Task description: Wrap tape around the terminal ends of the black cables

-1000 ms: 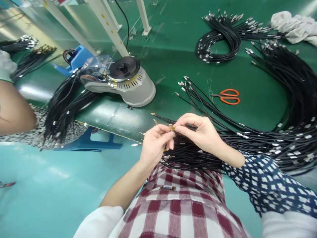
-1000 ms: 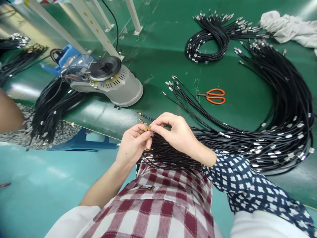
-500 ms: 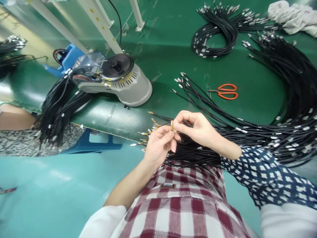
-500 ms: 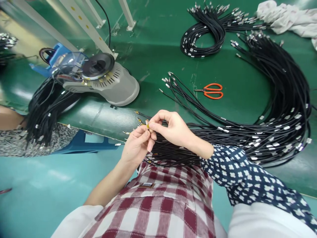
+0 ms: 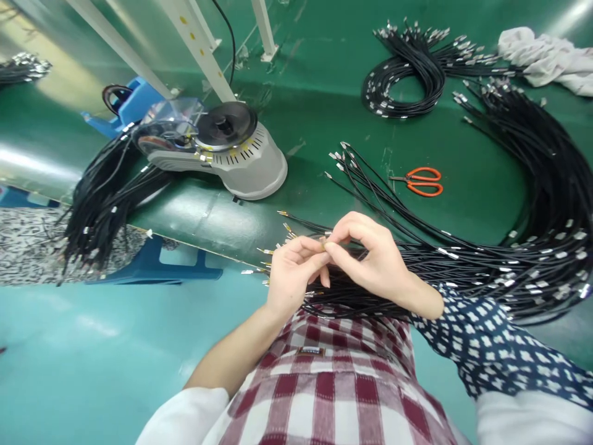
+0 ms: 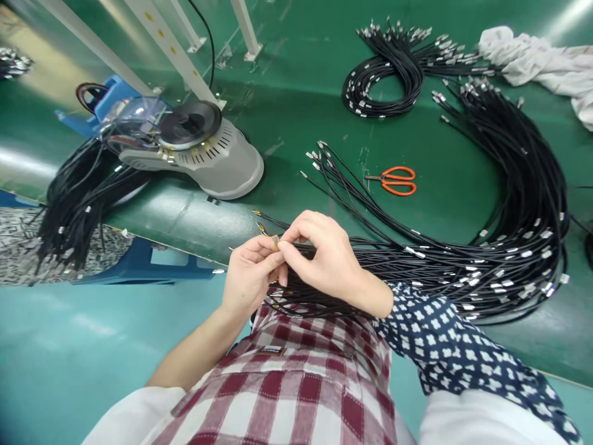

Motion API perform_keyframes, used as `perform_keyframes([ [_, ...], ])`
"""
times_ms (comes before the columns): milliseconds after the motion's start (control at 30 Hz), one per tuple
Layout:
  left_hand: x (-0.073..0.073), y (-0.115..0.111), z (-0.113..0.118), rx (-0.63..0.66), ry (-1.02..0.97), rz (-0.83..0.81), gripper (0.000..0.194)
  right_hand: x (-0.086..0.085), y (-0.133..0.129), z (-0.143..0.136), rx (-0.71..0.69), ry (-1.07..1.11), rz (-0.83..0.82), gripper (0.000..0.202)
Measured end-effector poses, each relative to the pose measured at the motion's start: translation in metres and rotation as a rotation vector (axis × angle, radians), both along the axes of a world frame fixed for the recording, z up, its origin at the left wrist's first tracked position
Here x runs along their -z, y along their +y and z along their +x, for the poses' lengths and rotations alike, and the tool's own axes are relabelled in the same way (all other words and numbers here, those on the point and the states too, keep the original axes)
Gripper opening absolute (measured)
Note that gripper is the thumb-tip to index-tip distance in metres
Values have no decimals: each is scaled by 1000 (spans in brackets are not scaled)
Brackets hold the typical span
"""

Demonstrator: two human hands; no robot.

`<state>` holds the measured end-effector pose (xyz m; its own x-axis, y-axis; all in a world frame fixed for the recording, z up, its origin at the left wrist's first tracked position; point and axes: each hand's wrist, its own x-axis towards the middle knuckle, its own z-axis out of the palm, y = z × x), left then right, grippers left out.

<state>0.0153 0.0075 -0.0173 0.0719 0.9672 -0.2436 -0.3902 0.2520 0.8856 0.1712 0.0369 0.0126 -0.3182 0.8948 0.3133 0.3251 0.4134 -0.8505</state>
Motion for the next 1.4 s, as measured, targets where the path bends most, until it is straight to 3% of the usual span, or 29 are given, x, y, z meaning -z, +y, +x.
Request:
perform_keyframes([
  [133, -3, 0, 1, 34, -61, -15, 23, 3, 11, 3, -114, 259, -314, 14],
  [367, -5, 4, 1, 27, -124, -6, 26, 4, 23, -1, -148, 364, -573, 21],
  [567, -3, 7, -4, 114, -163, 30, 25, 4, 48, 8, -401, 294, -617, 18],
  [700, 5, 15, -6, 164, -190, -1, 25, -6, 59, 10, -448, 130, -502, 15],
  [800, 11, 21, -7, 144, -203, -42, 27, -8, 56, 3, -361, -107, -261, 8],
  [933, 9, 22, -8, 148, -183, -75, 28, 6, 55, 4, -250, -367, 51, 15],
  [1033, 3, 17, -11, 126, -98, -65, 29, 20, 65, 27, -27, -508, 167, 17],
  [1100, 3, 12, -16, 52, 29, -25, 27, 26, 73, 48, 183, -573, 187, 19],
  [1167, 8, 7, -24, -67, 246, 73, 22, 31, 78, 65, 286, -684, 167, 19],
  [1300, 23, -3, -43, -270, 802, 264, 24, 43, 80, 73, 284, -793, 67, 15],
  [1400, 20, -9, -52, -354, 936, 327, 32, 42, 79, 70, 306, -736, 41, 13],
])
